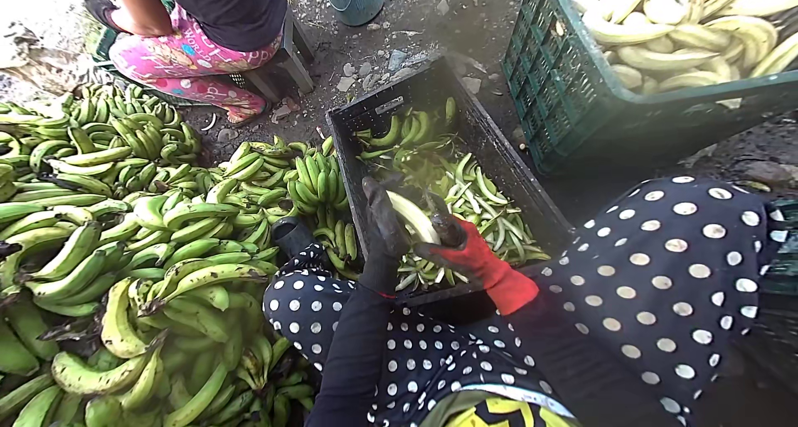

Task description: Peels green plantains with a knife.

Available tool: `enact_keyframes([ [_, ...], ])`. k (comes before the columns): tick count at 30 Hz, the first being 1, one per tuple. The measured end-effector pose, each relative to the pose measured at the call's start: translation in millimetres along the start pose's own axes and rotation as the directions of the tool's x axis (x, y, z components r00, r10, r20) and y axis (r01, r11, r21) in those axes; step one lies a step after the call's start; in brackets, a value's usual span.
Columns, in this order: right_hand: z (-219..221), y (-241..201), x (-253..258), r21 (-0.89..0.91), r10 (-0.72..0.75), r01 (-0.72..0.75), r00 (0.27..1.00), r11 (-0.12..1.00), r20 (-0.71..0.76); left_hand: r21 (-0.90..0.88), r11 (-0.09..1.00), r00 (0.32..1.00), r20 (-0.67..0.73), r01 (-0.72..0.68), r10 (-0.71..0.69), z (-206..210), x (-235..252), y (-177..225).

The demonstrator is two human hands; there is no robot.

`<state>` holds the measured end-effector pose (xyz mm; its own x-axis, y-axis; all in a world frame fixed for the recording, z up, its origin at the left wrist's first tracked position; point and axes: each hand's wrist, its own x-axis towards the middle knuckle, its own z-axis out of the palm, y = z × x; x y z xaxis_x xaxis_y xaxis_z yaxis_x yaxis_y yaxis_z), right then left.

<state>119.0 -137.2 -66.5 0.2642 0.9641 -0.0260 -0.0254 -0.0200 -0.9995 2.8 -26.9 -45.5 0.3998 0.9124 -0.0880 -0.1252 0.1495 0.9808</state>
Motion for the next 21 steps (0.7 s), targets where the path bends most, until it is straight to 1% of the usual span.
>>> enact_keyframes([
  [2,0.3,-2.6,2.9,0.056,0.133,-0.131,0.99,0.99,-0.049,0.145,0.989,0.999,-0.021,-0.025,0.028,1.6,-4.2,3.2],
  [3,0.4,-2.8,4.6,0.116,0.208,-0.199,0.976,0.973,-0.07,0.214,0.977,0.999,-0.043,-0.012,0.021,-0.1,-4.7,3.6],
  [4,-0.3,-2.1,6.7,0.179,0.297,-0.279,0.951,0.944,-0.084,0.26,0.965,0.997,-0.081,0.034,-0.013,-3.4,-4.0,4.9],
  [5,-2.1,-1.1,8.8,0.256,0.4,-0.366,0.911,0.895,-0.095,0.271,0.959,0.99,-0.134,0.081,-0.046,-7.0,-1.1,5.9],
  [7,-7.7,5.5,10.9,0.462,0.611,-0.512,0.787,0.724,-0.085,0.181,0.972,0.956,-0.277,0.149,-0.095,-10.1,6.3,15.0],
  [8,-11.3,12.7,10.5,0.552,0.688,-0.548,0.722,0.629,-0.067,0.123,0.978,0.929,-0.35,0.17,-0.118,-10.0,10.4,20.8],
  [9,-14.0,20.4,10.0,0.621,0.741,-0.555,0.669,0.553,-0.062,0.058,0.981,0.916,-0.371,0.183,-0.149,-13.3,10.9,28.1],
  [10,-16.9,25.4,10.5,0.667,0.768,-0.546,0.638,0.506,-0.06,0.01,0.984,0.906,-0.391,0.179,-0.161,-15.3,12.4,32.8],
  [11,-19.9,26.4,12.9,0.696,0.768,-0.521,0.637,0.494,-0.068,-0.017,0.986,0.9,-0.406,0.164,-0.157,-15.5,13.7,35.7],
  [12,-23.3,24.3,18.2,0.707,0.74,-0.481,0.666,0.518,-0.089,-0.036,0.988,0.901,-0.406,0.149,-0.151,-15.0,13.1,38.1],
  [13,-27.9,19.5,26.0,0.691,0.684,-0.439,0.721,0.575,-0.11,-0.039,0.99,0.907,-0.396,0.138,-0.142,-14.4,11.6,38.9],
  [15,-42.0,1.2,48.1,0.576,0.595,-0.411,0.786,0.707,-0.169,0.0,0.992,0.925,-0.362,0.126,-0.118,-13.9,7.8,37.7],
  [17,-63.0,-22.5,69.0,0.396,0.527,-0.418,0.82,0.818,-0.222,0.066,0.984,0.932,-0.337,0.163,-0.132,-16.4,7.3,33.8],
  [19,-89.0,-45.1,87.0,0.262,0.452,-0.385,0.845,0.885,-0.287,0.138,0.97,0.925,-0.353,0.201,-0.142,-18.8,15.3,25.4],
  [20,-105.4,-52.2,91.8,0.167,0.402,-0.367,0.857,0.915,-0.323,0.164,0.96,0.921,-0.359,0.225,-0.155,-19.3,20.4,19.1],
  [21,-123.3,-58.6,95.5,0.092,0.371,-0.361,0.867,0.928,-0.334,0.187,0.951,0.914,-0.371,0.248,-0.166,-18.0,27.1,10.5],
])
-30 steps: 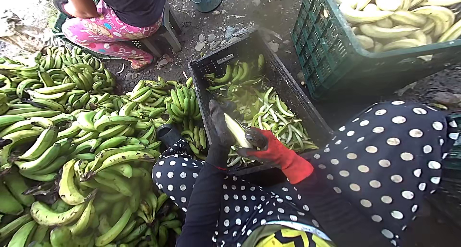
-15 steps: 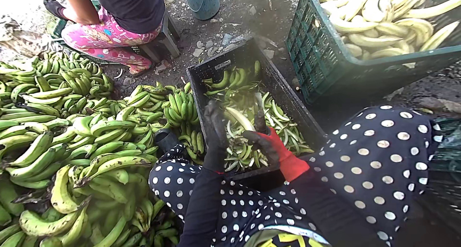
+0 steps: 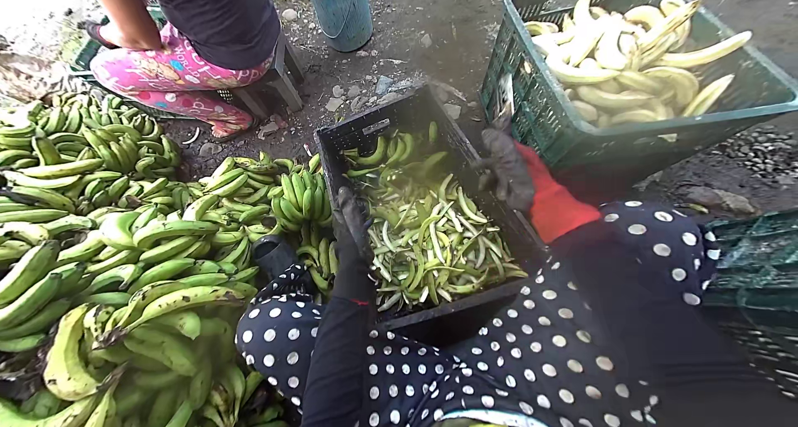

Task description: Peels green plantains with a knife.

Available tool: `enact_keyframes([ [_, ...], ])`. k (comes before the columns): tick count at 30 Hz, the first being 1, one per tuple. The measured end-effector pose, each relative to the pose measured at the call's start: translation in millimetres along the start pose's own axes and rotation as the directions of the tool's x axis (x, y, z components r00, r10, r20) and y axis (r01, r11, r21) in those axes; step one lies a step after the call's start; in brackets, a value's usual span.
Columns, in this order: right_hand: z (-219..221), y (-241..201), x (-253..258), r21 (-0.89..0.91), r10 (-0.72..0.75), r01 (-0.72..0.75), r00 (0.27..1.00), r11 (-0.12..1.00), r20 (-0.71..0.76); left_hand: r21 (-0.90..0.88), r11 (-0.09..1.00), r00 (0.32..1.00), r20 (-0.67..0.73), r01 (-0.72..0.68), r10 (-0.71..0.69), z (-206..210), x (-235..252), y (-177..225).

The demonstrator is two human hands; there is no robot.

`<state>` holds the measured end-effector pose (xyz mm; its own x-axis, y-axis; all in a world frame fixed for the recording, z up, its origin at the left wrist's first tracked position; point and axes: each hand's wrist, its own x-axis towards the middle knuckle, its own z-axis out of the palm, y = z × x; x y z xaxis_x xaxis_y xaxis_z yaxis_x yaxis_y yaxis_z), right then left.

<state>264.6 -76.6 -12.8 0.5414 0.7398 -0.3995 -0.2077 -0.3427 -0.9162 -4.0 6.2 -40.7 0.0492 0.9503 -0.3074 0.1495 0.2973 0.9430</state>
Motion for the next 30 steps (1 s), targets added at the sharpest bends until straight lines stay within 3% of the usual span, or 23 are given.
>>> enact_keyframes([
  [2,-29.4,-16.9,6.0,-0.081,0.001,-0.002,1.0,0.997,-0.024,0.138,0.989,0.998,0.023,0.055,-0.059,7.4,15.9,-15.0],
  [4,-52.8,-24.9,5.0,-0.087,0.024,-0.029,0.998,0.996,-0.061,0.507,0.86,0.994,0.06,0.052,-0.095,15.2,31.7,-26.4],
  [6,-64.7,-30.1,-1.7,0.014,0.054,-0.053,0.995,0.999,-0.083,0.834,0.551,0.984,0.123,-0.034,-0.125,29.2,46.4,-32.6],
  [8,-66.0,-38.4,-10.7,0.138,0.036,-0.025,0.996,0.99,-0.08,0.965,0.229,0.97,0.17,-0.129,-0.171,42.9,67.1,-48.2],
  [10,-67.6,-46.4,-16.1,0.212,-0.027,0.036,0.999,0.977,-0.043,0.96,-0.003,0.945,0.276,-0.28,-0.176,52.0,93.6,-73.7],
  [12,-75.5,-47.8,-20.3,0.237,-0.111,0.095,0.992,0.967,0.055,0.878,-0.177,0.87,0.378,-0.445,-0.315,65.6,105.3,-73.5],
  [15,-83.2,-43.4,-20.6,0.281,-0.177,0.138,0.977,0.95,0.116,0.768,-0.243,0.773,0.457,-0.592,-0.439,71.5,120.0,-85.9],
  [19,-89.9,-45.2,-17.6,0.241,-0.228,0.197,0.968,0.95,0.107,0.79,-0.289,0.805,0.386,-0.54,-0.45,74.2,119.4,-96.4],
  [22,-95.7,-49.5,-17.1,0.243,-0.189,0.156,0.975,0.957,0.118,0.822,-0.274,0.823,0.352,-0.5,-0.445,61.7,117.1,-91.1],
  [24,-91.0,-58.7,-14.8,0.269,-0.121,0.093,0.989,0.959,0.089,0.89,-0.159,0.852,0.339,-0.428,-0.398,45.3,115.2,-80.5],
  [25,-85.2,-64.9,-12.0,0.288,-0.09,0.069,0.994,0.955,0.058,0.923,-0.055,0.871,0.339,-0.382,-0.355,35.9,113.8,-72.4],
  [27,-76.3,-69.4,-9.8,0.309,-0.1,0.077,0.993,0.948,0.057,0.914,0.285,0.903,0.358,-0.287,-0.238,16.7,107.3,-50.0],
  [30,-76.0,-54.1,-8.7,0.27,-0.172,0.123,0.971,0.955,0.167,0.612,0.785,0.943,0.309,-0.096,-0.126,-7.2,91.5,-9.9],
])
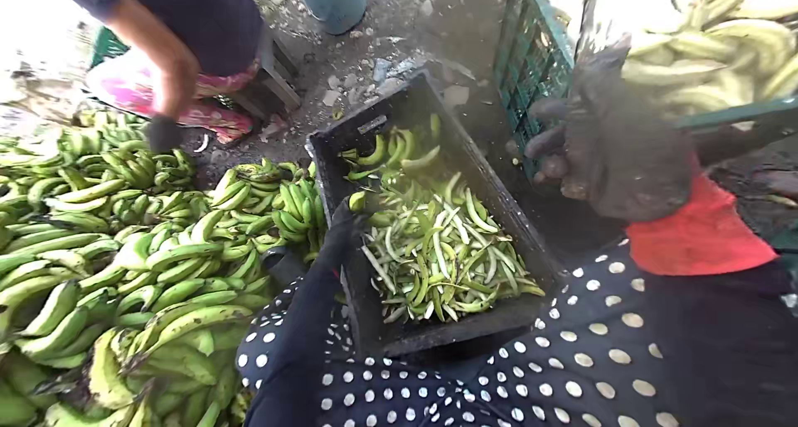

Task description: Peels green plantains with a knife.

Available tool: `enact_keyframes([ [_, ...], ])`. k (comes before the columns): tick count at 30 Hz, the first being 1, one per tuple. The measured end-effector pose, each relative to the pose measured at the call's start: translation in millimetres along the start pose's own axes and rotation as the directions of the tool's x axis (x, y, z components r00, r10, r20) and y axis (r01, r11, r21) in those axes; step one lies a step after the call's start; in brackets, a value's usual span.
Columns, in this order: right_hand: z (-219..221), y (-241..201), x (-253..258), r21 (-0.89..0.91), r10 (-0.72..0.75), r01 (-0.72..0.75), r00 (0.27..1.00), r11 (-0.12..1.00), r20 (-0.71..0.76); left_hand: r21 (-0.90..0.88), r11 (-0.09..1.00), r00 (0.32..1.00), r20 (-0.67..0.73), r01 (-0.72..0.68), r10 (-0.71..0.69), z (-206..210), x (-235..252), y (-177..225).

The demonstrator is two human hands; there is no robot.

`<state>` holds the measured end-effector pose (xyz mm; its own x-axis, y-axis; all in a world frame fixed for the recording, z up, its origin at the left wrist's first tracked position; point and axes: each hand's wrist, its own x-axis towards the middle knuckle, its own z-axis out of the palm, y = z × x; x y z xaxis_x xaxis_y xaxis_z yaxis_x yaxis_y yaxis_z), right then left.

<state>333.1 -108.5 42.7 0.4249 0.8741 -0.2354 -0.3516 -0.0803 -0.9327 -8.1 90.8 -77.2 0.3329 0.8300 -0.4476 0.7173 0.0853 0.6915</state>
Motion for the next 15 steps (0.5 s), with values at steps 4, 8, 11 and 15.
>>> enact_keyframes([
  [4,6.4,6.2,-12.2,-0.123,0.044,-0.039,0.998,0.992,0.038,-0.435,0.811,0.919,-0.238,-0.391,0.315,-46.7,-68.9,48.9],
  [8,22.8,6.8,-12.4,-0.114,0.086,-0.091,0.995,0.989,-0.048,-0.64,0.357,0.706,-0.439,-0.68,0.556,-35.4,-96.4,61.5],
  [11,28.1,21.6,-12.3,-0.01,0.127,-0.128,0.991,0.992,-0.051,-0.763,0.235,0.773,-0.483,-0.602,0.412,9.7,-92.1,70.2],
  [15,34.8,40.1,-17.4,-0.061,0.079,-0.077,0.996,0.995,0.032,-0.688,0.489,0.844,-0.44,-0.537,0.307,26.5,-85.8,67.2],
])
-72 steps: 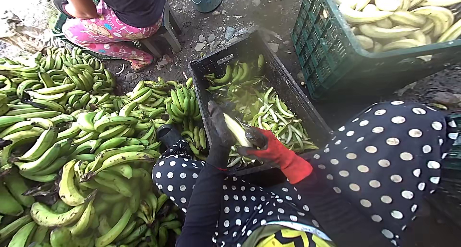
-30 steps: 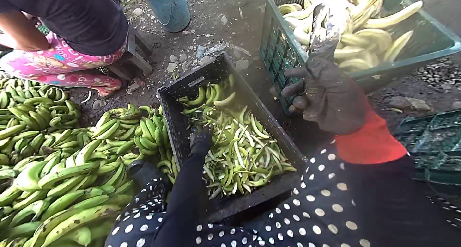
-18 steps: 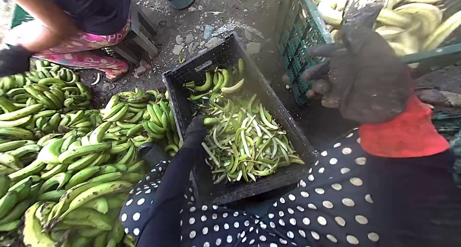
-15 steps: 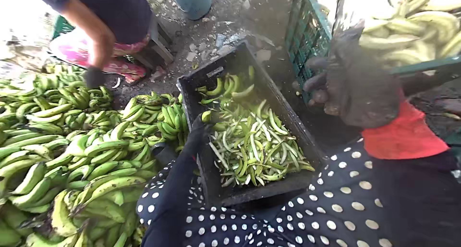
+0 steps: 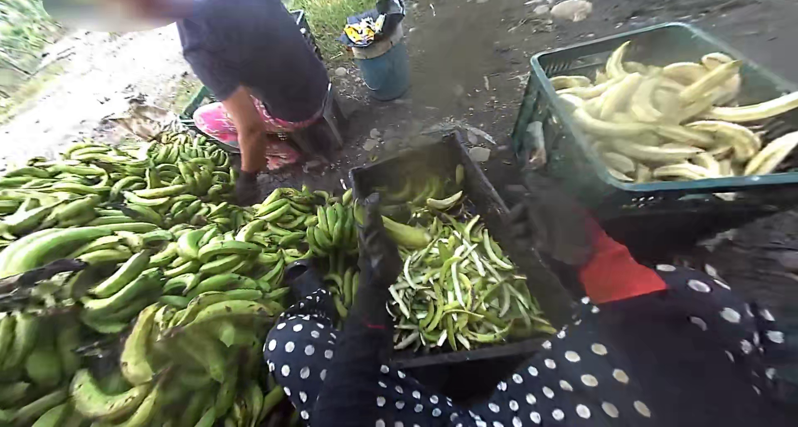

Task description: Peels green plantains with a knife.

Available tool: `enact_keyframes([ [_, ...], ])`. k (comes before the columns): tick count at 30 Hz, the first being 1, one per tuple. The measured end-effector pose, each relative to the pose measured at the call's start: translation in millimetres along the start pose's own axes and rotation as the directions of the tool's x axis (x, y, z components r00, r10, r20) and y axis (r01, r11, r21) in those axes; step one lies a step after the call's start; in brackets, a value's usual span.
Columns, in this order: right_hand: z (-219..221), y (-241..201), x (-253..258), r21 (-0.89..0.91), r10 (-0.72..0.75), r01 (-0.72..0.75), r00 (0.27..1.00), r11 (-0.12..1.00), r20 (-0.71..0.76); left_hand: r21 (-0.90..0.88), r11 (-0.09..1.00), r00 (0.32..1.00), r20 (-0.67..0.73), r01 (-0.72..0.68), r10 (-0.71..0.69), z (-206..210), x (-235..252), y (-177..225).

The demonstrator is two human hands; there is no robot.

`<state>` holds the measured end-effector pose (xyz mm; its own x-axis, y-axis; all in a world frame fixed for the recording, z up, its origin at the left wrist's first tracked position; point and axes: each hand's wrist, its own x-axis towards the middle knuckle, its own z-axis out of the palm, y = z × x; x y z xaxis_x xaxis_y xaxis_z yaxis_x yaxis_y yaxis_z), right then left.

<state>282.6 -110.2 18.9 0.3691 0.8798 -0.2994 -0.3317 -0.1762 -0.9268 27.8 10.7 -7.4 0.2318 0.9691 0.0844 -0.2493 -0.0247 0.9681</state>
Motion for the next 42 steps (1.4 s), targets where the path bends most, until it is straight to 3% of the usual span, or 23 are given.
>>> enact_keyframes([
  [2,11.6,16.3,1.6,-0.076,-0.077,0.082,0.994,0.994,0.074,0.02,0.999,0.994,0.105,0.033,-0.035,-4.4,2.0,5.9],
  [4,29.6,33.3,-3.6,-0.183,-0.086,0.118,0.981,0.976,0.173,-0.062,0.982,0.96,0.23,0.177,-0.158,-9.6,3.8,11.4],
  [7,53.7,68.8,-9.3,-0.409,-0.126,0.248,0.945,0.878,0.302,-0.096,0.952,0.923,0.289,0.292,-0.254,-15.4,3.0,12.5],
  [11,76.1,96.2,-7.4,-0.687,-0.002,0.32,0.907,0.652,0.421,0.227,0.972,0.963,0.246,0.052,-0.109,-30.4,-9.9,2.9],
  [15,86.7,86.1,-22.2,-0.854,0.052,0.301,0.934,0.425,0.355,0.256,0.965,0.973,0.206,0.047,-0.102,-34.4,-14.7,2.4],
  [18,89.6,70.6,-34.5,-0.888,0.018,0.303,0.944,0.345,0.329,0.345,0.938,0.978,0.182,0.037,-0.106,-36.1,-18.0,12.4],
  [21,91.9,66.7,-37.3,-0.884,0.001,0.293,0.949,0.363,0.315,0.345,0.938,0.971,0.216,0.024,-0.104,-37.3,-17.1,13.8],
  [25,100.3,63.0,-30.5,-0.904,0.083,0.098,0.986,0.417,0.145,0.285,0.958,0.954,0.288,-0.001,-0.084,-31.9,-23.7,1.2],
  [27,102.8,64.7,-21.0,-0.896,0.037,-0.02,0.999,0.445,-0.003,0.235,0.967,0.966,0.212,0.096,-0.147,-16.0,-33.4,-10.0],
  [30,89.7,72.0,-1.7,-0.842,0.0,-0.192,0.975,0.505,-0.223,0.363,0.893,0.937,0.121,0.266,-0.328,6.5,-54.4,-12.5],
  [33,56.9,74.4,12.8,-0.767,-0.04,-0.251,0.94,0.59,-0.337,0.15,0.899,0.897,0.108,0.412,-0.429,15.0,-57.6,-16.5],
  [35,51.1,66.0,4.2,-0.761,-0.064,-0.188,0.955,0.621,-0.289,0.026,0.911,0.898,0.161,0.411,-0.41,10.3,-48.9,-13.1],
  [37,53.8,65.9,-7.3,-0.778,-0.14,-0.012,0.982,0.628,-0.127,-0.031,0.938,0.914,0.238,0.346,-0.329,1.7,-34.5,-10.8],
  [40,70.3,77.5,-16.2,-0.775,-0.022,0.053,0.999,0.63,0.05,0.131,0.977,0.949,0.244,0.171,-0.199,-12.9,-15.4,-9.4],
  [42,83.0,83.9,-21.7,-0.811,0.08,0.044,0.99,0.584,0.112,0.293,0.953,0.985,0.129,0.072,-0.114,-16.3,-15.8,-7.7],
])
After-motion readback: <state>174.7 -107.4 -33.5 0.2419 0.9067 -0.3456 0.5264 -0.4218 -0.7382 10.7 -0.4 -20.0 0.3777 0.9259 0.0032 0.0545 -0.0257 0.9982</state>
